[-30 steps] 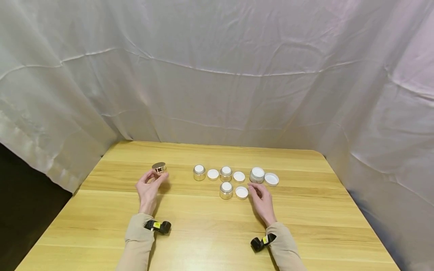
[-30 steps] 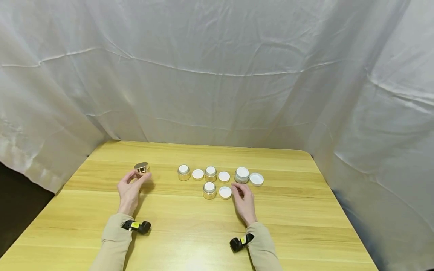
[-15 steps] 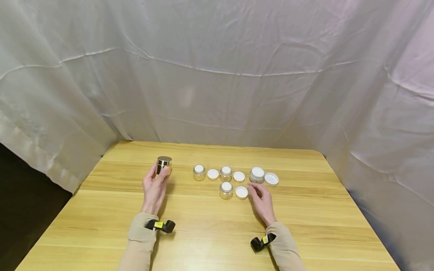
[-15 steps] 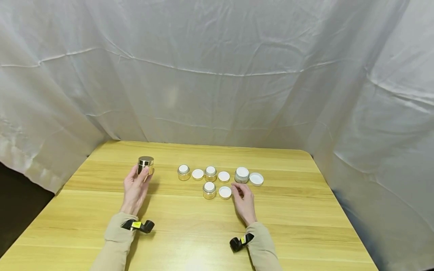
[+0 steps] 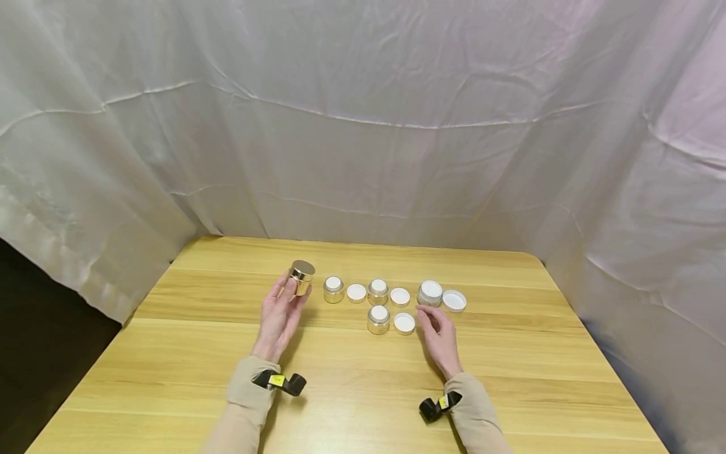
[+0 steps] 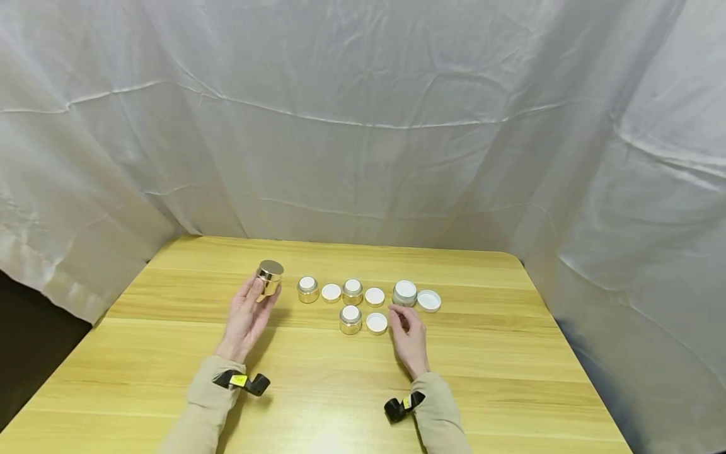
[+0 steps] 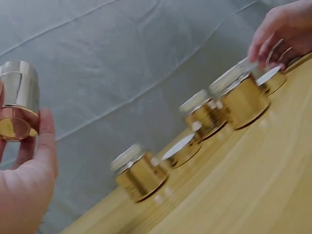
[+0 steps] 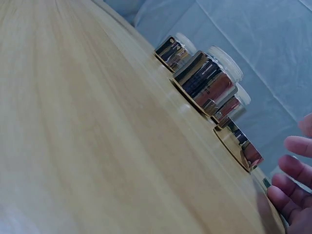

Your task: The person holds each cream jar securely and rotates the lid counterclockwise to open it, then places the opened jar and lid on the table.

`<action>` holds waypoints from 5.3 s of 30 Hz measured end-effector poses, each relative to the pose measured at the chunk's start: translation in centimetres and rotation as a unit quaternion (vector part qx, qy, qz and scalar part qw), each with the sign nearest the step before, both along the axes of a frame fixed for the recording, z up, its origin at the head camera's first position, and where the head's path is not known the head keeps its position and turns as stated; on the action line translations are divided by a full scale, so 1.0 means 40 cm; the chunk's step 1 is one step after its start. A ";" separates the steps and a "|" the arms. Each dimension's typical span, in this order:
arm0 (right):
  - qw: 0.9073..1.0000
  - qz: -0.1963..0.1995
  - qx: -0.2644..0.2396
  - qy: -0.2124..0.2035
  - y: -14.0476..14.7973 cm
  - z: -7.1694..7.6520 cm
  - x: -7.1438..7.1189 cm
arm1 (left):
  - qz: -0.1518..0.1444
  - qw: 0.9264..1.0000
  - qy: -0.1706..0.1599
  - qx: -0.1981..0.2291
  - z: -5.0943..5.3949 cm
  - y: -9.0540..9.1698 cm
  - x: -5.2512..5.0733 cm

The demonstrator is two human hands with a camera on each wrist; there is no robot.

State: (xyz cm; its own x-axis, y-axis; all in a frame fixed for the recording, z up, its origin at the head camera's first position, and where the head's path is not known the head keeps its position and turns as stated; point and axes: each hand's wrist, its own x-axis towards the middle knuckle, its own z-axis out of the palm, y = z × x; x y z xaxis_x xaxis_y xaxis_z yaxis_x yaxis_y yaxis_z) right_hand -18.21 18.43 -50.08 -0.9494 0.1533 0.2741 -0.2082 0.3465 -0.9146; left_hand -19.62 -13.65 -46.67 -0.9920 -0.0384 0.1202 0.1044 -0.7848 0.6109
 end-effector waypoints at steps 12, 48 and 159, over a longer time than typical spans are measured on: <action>0.994 -0.035 -0.063 0.081 -0.015 -0.005 -0.002 | -0.111 0.992 -0.040 -0.050 0.000 0.097 0.020; 0.971 0.157 0.069 0.170 -0.140 0.121 0.050 | -0.281 0.931 -0.011 -0.235 -0.039 0.195 0.047; 0.980 0.154 0.109 0.066 -0.127 0.152 0.064 | -0.292 0.930 0.010 -0.225 -0.036 0.175 0.039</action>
